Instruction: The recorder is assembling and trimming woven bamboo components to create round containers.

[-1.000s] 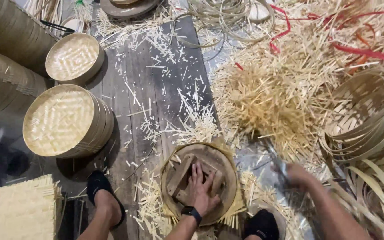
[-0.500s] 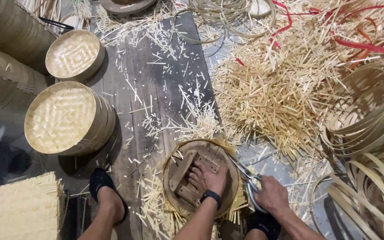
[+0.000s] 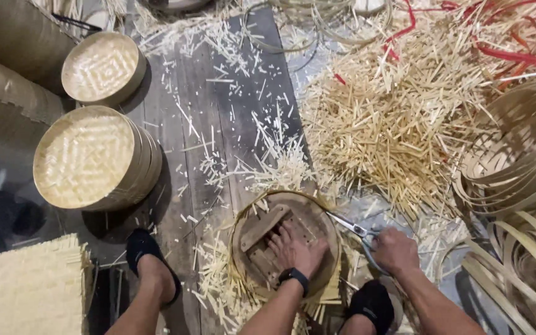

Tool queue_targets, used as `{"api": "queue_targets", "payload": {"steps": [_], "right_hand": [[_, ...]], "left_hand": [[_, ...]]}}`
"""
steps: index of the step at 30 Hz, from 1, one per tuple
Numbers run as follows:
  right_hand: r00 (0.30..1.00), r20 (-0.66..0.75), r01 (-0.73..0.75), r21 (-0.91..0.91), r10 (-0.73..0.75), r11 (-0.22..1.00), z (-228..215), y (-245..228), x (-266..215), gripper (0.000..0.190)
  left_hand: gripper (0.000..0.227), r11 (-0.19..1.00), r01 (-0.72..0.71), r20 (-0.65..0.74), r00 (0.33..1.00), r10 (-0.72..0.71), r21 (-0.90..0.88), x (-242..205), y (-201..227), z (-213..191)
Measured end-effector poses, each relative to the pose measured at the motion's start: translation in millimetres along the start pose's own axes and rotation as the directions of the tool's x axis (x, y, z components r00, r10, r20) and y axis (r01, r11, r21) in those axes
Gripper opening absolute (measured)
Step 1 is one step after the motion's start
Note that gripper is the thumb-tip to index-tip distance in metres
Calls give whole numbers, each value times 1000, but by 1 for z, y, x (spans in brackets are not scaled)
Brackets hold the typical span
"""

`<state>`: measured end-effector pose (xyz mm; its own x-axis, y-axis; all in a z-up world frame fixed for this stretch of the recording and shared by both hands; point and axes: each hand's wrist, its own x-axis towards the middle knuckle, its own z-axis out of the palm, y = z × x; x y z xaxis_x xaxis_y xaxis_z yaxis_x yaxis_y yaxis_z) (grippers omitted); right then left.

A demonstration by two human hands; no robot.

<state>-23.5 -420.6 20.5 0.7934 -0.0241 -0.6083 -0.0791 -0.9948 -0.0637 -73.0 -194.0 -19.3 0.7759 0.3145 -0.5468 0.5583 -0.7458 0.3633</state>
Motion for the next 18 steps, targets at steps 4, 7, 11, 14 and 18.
{"api": "queue_targets", "payload": {"steps": [4,7,11,14,18], "right_hand": [[937,-314,125,-109,-153,986,51,3,49,55],[901,-375,202,-85,-219,976,63,-3,58,53],[960,-215,178,-15,-177,984,32,14,44,42],[960,-200,195,-20,-195,981,27,7,15,46],[844,-426,328,-72,-326,942,27,-26,51,49]], "left_hand": [[126,1000,-17,-20,1000,17,-12,4,5,-2],[126,1000,-10,0,1000,10,14,-4,-6,-1],[129,981,-180,55,983,176,71,-6,-14,-9],[130,969,-232,84,971,226,80,-21,-28,5],[133,958,-282,65,958,279,54,-10,-26,-2]]}}
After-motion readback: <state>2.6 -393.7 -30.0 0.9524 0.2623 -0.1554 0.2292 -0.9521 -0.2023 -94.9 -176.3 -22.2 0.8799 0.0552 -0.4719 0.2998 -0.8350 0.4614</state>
